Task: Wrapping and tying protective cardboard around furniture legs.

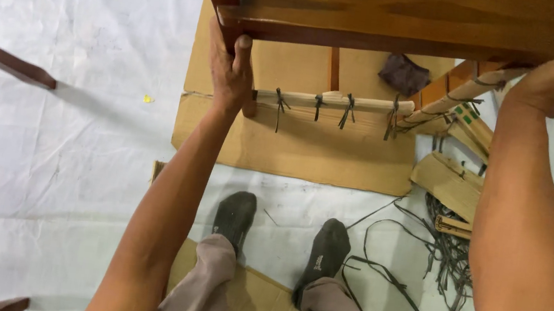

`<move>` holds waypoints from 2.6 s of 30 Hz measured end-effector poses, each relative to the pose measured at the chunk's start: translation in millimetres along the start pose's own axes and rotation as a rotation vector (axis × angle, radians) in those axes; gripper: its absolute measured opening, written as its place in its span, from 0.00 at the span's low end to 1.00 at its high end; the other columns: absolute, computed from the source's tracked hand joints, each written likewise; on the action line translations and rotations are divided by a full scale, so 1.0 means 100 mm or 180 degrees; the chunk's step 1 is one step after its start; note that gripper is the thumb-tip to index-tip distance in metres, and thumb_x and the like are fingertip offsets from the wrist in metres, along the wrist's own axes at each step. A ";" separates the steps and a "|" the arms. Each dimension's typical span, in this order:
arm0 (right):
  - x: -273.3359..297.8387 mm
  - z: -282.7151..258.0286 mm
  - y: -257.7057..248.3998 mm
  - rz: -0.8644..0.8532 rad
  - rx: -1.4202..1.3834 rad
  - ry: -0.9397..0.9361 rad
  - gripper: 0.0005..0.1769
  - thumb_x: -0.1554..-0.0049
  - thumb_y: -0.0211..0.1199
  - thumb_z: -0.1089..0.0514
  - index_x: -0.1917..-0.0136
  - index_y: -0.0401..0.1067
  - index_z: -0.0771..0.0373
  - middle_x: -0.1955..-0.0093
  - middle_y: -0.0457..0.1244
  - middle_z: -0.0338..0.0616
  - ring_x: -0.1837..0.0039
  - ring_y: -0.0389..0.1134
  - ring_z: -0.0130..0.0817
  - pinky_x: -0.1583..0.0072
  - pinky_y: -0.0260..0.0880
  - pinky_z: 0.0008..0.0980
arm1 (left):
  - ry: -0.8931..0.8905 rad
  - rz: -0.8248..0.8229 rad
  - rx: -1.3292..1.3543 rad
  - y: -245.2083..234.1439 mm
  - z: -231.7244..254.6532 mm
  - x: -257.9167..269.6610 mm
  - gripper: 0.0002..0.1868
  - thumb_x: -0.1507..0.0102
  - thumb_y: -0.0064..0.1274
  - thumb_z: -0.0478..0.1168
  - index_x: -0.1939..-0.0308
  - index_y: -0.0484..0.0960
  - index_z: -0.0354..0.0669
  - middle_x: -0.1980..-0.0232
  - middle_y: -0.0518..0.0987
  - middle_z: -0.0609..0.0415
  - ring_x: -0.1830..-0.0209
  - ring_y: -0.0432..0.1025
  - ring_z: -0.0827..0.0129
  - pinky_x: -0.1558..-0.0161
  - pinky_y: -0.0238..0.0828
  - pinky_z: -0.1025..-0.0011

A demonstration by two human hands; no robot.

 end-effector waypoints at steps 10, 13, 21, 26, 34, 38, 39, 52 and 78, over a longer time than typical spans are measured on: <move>0.02 0.68 -0.06 -0.0063 0.0329 0.0350 0.10 0.34 0.48 0.60 0.52 0.71 0.61 0.53 0.61 0.43 0.52 0.57 0.37 0.45 0.62 0.39 | -0.0164 -0.0206 0.0588 -0.01 0.21 0.06 0.24 0.24 0.44 0.53 0.33 0.68 0.39 0.44 0.75 0.50 0.44 0.68 0.65 0.37 0.66 0.66; -0.04 0.58 -0.04 -0.0206 0.0227 0.0238 0.14 0.34 0.47 0.60 0.52 0.75 0.61 0.55 0.64 0.43 0.54 0.58 0.36 0.46 0.61 0.40 | -0.0212 -0.0206 0.0755 -0.03 0.25 0.12 0.23 0.25 0.46 0.50 0.33 0.69 0.37 0.44 0.74 0.51 0.43 0.67 0.67 0.37 0.65 0.66; 0.05 1.27 -0.14 -0.0144 0.0203 0.0089 0.15 0.31 0.47 0.61 0.52 0.75 0.60 0.57 0.66 0.41 0.55 0.67 0.32 0.47 0.72 0.37 | -0.0151 -0.0019 -0.0029 -0.21 0.38 0.62 0.26 0.30 0.47 0.50 0.35 0.72 0.36 0.49 0.75 0.50 0.49 0.70 0.65 0.43 0.68 0.67; -0.08 0.69 -0.08 -0.0460 0.0084 0.0136 0.15 0.30 0.47 0.62 0.48 0.76 0.62 0.52 0.68 0.42 0.51 0.68 0.35 0.44 0.70 0.37 | -0.0121 -0.0044 0.0389 -0.20 0.52 0.77 0.25 0.29 0.49 0.48 0.35 0.69 0.35 0.45 0.76 0.46 0.44 0.71 0.61 0.39 0.67 0.64; 0.06 0.90 -0.17 -0.0516 0.0116 0.0756 0.09 0.30 0.51 0.59 0.47 0.71 0.61 0.49 0.60 0.41 0.48 0.58 0.35 0.39 0.59 0.38 | 0.0061 -0.0134 0.0299 -0.24 0.40 0.79 0.24 0.30 0.50 0.44 0.34 0.69 0.34 0.46 0.75 0.46 0.45 0.71 0.61 0.37 0.69 0.63; 0.25 1.03 -0.13 -0.0600 -0.0578 0.1712 0.18 0.29 0.46 0.43 0.36 0.64 0.54 0.34 0.57 0.43 0.36 0.59 0.38 0.33 0.64 0.45 | -0.0113 -0.0265 0.0302 -0.33 0.42 0.78 0.27 0.31 0.55 0.44 0.32 0.68 0.35 0.43 0.77 0.44 0.41 0.74 0.59 0.34 0.70 0.60; 0.31 1.14 -0.12 -0.0579 -0.0731 0.1958 0.24 0.30 0.42 0.37 0.29 0.59 0.51 0.27 0.54 0.43 0.30 0.59 0.39 0.30 0.66 0.47 | -0.0147 -0.0349 0.0254 -0.35 0.44 0.77 0.28 0.32 0.57 0.44 0.32 0.68 0.36 0.41 0.77 0.44 0.38 0.74 0.58 0.32 0.69 0.59; 1.84 0.66 -0.50 -0.4723 0.1889 0.0531 0.23 0.31 0.47 0.43 0.35 0.70 0.59 0.34 0.66 0.57 0.36 0.65 0.60 0.37 0.64 0.56 | -0.0613 -0.1454 -0.0952 -0.96 0.74 1.24 0.26 0.33 0.57 0.45 0.35 0.73 0.35 0.38 0.78 0.38 0.43 0.78 0.50 0.46 0.76 0.59; 1.70 -2.35 -1.20 -0.5818 0.1659 0.0354 0.25 0.39 0.57 0.44 0.30 0.71 0.48 0.36 0.69 0.47 0.34 0.68 0.50 0.35 0.67 0.47 | 0.1190 -0.4627 -0.2460 -0.52 2.77 2.45 0.22 0.37 0.57 0.52 0.41 0.79 0.52 0.38 0.77 0.51 0.38 0.71 0.51 0.41 0.69 0.53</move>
Point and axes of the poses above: each hand's wrist, its own x-axis away from the middle knuckle, its own y-axis out of the palm, z = x × y, the point moved 6 cm from there along -x, towards the middle knuckle
